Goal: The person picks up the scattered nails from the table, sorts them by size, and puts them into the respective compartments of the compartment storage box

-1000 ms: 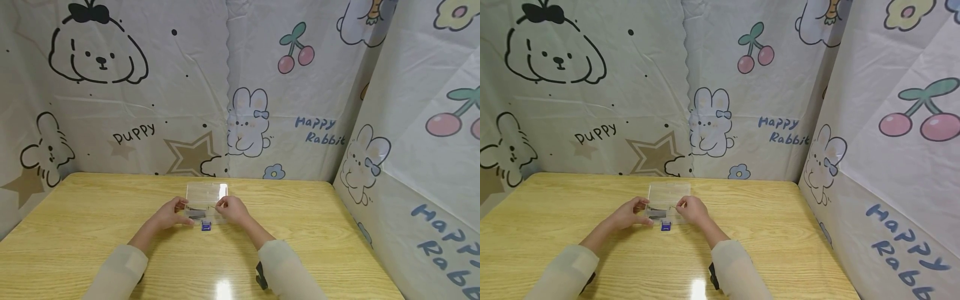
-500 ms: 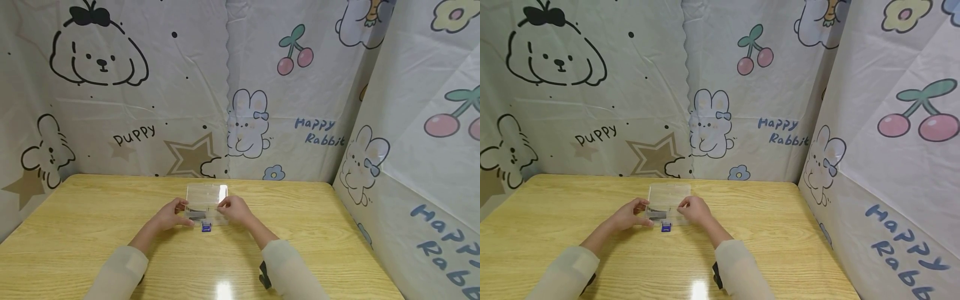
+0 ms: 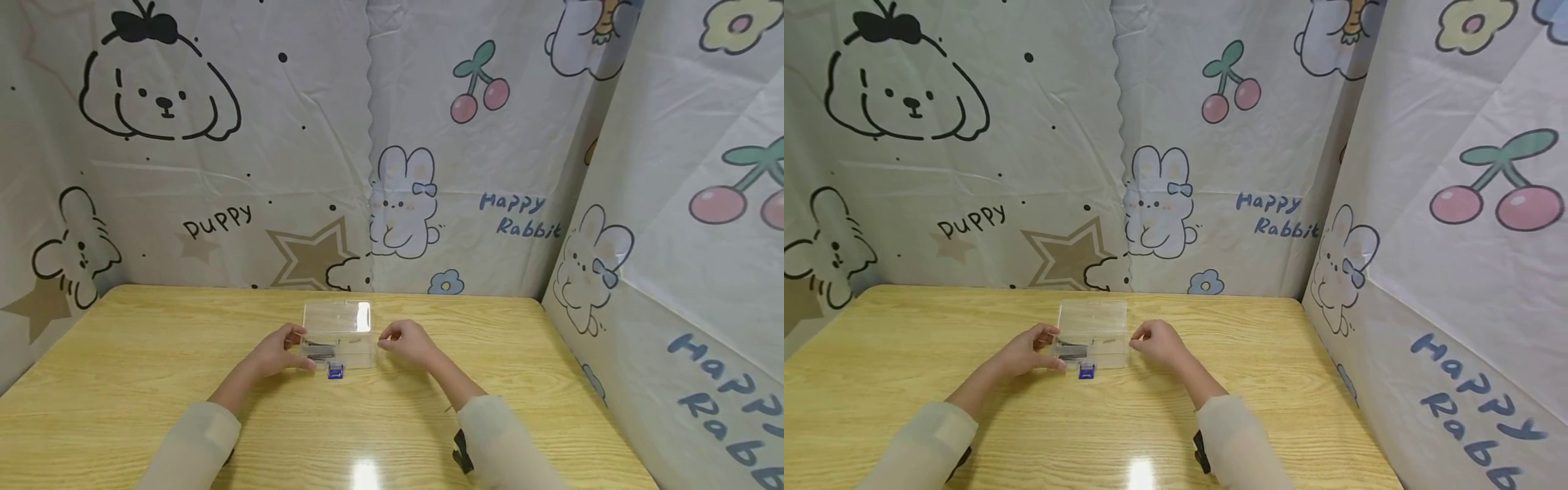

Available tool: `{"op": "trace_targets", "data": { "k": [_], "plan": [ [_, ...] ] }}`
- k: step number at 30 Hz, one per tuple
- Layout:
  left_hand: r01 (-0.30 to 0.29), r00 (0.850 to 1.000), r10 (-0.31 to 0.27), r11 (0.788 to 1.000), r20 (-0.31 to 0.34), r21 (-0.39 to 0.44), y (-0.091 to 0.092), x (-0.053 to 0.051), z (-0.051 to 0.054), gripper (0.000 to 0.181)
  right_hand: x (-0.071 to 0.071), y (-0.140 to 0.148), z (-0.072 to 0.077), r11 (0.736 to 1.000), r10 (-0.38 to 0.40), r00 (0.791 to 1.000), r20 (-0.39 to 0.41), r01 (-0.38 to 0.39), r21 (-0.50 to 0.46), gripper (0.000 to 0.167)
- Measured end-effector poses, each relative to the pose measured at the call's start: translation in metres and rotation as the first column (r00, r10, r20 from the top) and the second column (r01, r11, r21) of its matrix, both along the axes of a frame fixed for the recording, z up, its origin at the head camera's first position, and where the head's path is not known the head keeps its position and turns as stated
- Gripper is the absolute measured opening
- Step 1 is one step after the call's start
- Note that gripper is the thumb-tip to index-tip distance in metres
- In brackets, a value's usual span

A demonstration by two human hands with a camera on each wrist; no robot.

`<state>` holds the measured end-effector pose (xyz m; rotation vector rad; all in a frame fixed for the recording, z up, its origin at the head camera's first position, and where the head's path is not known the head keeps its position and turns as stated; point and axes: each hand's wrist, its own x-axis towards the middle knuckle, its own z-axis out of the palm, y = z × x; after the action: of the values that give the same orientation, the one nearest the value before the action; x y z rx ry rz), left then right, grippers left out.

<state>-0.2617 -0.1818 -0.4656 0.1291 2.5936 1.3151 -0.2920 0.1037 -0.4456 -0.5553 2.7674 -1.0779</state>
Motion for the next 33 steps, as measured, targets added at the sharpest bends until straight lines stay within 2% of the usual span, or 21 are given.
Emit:
{"op": "trace_targets", "data": {
  "k": [10, 25, 33],
  "plan": [
    [-0.005, 1.000, 0.005, 1.000, 0.006, -0.007, -0.001, 0.001, 0.000, 0.078, 0.010, 0.032, 0.002, 0.999, 0.029, 0.999, 0.029, -0.030, 0.038, 0.010],
    [0.001, 1.000, -0.001, 1.000, 0.005, -0.027, 0.001, 0.002, 0.004, 0.077, 0.023, 0.073, 0.008, 0.993, 0.068, 0.997, 0.021, -0.069, 0.091, 0.008],
    [-0.001, 1.000, 0.002, 1.000, 0.009, -0.031, 0.002, 0.001, 0.004, 0.077, 0.029, 0.087, 0.003, 0.988, 0.094, 0.995, 0.046, -0.099, 0.122, 0.007]
  ]
}}
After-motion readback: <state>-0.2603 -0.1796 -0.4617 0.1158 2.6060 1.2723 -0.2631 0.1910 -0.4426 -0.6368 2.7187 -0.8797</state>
